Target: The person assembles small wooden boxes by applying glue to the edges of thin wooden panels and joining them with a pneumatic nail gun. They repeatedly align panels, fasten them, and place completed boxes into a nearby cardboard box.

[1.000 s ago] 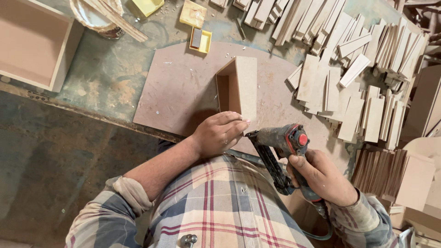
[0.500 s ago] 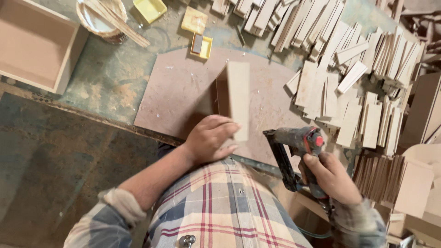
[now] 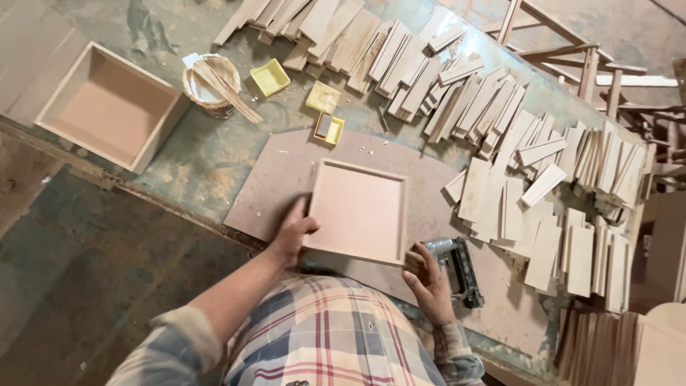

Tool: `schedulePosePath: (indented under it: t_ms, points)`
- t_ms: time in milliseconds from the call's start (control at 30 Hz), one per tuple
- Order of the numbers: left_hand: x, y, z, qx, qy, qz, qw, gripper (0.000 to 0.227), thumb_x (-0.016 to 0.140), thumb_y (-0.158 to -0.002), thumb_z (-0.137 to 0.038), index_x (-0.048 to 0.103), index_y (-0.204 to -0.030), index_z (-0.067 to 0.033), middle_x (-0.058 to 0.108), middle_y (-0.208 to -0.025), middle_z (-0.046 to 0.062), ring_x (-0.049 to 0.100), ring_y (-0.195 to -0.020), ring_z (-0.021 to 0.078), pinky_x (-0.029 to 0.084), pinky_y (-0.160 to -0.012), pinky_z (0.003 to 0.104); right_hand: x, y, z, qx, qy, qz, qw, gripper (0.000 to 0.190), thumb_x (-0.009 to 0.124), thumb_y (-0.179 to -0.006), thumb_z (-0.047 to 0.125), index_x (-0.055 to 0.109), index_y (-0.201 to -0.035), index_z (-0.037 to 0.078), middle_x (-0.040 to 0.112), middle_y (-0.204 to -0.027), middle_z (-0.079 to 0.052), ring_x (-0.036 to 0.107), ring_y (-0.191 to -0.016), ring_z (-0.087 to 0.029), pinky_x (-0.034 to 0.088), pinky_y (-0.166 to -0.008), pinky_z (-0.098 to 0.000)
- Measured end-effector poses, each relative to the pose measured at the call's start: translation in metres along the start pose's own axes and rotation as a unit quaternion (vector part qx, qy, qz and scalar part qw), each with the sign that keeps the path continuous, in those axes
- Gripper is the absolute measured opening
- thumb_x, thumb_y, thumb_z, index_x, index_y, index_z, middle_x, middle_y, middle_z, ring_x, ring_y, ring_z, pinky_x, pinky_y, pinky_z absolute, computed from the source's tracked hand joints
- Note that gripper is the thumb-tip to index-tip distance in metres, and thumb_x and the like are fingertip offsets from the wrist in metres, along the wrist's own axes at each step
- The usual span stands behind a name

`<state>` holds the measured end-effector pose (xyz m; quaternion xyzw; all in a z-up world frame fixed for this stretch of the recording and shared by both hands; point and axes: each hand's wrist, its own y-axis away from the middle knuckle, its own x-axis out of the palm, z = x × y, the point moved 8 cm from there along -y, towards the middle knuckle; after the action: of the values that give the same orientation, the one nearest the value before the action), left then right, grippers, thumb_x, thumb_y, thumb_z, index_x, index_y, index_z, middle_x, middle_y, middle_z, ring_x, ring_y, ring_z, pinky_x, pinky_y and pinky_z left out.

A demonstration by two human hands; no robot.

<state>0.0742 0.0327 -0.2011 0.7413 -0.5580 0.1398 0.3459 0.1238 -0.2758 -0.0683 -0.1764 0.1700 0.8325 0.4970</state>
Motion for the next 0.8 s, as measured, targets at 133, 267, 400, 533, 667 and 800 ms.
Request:
schedulePosePath:
  t_ms: [133,267,400,533,667,800]
  points:
    - [0.015,-0.046,0.065,-0.052,-0.028,0.075,0.995,0.084,0.057,-0.083,-0.013,0.027,-0.161,-0.0074,0.06,-0.131,0.01,0.057,-0.112,0.0181,0.048,-0.096,0.032,-0.008,-0.004,0.057,-0.034,0.01,-0.112,0.993,0.053,0.076,-0.091,0.014,0.062,-0.142,0.007,0.079,-0.101,-0.01,0.076,-0.08,-0.017,0.063,-0.072,-0.0308]
    - [0.043,-0.043,0.021,0.219,-0.528,0.046,0.819,0.068,0.073,-0.084,-0.018,0.051,-0.146,-0.002,0.057,-0.14,0.027,0.055,-0.127,0.0357,0.046,-0.107,0.04,0.005,-0.011,0.114,-0.138,0.162,-0.107,0.971,0.038,0.081,-0.083,0.011,0.073,-0.12,0.004,0.075,-0.109,-0.014,0.076,-0.079,-0.019,0.062,-0.068,-0.0297]
    - [0.081,0.015,-0.043,0.246,-0.49,0.105,0.83,0.073,0.07,-0.076,-0.016,0.05,-0.144,-0.0004,0.065,-0.123,0.023,0.065,-0.11,0.0346,0.054,-0.098,0.038,0.027,-0.017,0.15,-0.254,0.24,-0.079,0.933,0.033,0.081,-0.084,0.013,0.076,-0.115,0.006,0.074,-0.105,-0.016,0.075,-0.083,-0.026,0.06,-0.071,-0.0326]
    - [0.13,0.073,-0.111,0.375,-0.442,0.169,0.797,0.062,0.079,-0.082,-0.017,0.061,-0.138,0.0006,0.073,-0.111,0.018,0.074,-0.096,0.0308,0.06,-0.086,0.037,0.046,-0.03,0.153,-0.258,0.26,-0.02,0.93,0.033,0.08,-0.084,0.013,0.077,-0.116,0.006,0.076,-0.094,-0.013,0.074,-0.071,-0.026,0.058,-0.062,-0.0346]
    - [0.151,0.081,-0.123,0.41,-0.52,0.182,0.727,0.033,0.077,-0.092,-0.015,0.073,-0.123,-0.0048,0.077,-0.1,0.01,0.074,-0.089,0.025,0.061,-0.081,0.035,0.048,-0.036,0.145,-0.247,0.235,-0.012,0.94,0.03,0.079,-0.085,0.012,0.076,-0.113,0.004,0.075,-0.09,-0.013,0.074,-0.07,-0.025,0.058,-0.06,-0.0342]
    - [0.148,0.075,-0.119,0.387,-0.494,0.188,0.756,0.027,0.078,-0.091,-0.018,0.076,-0.114,-0.005,0.077,-0.097,0.011,0.075,-0.086,0.0242,0.062,-0.079,0.035,0.048,-0.039,0.14,-0.249,0.224,-0.016,0.942,0.029,0.079,-0.083,0.012,0.078,-0.111,0.004,0.076,-0.09,-0.012,0.074,-0.07,-0.026,0.058,-0.06,-0.0352]
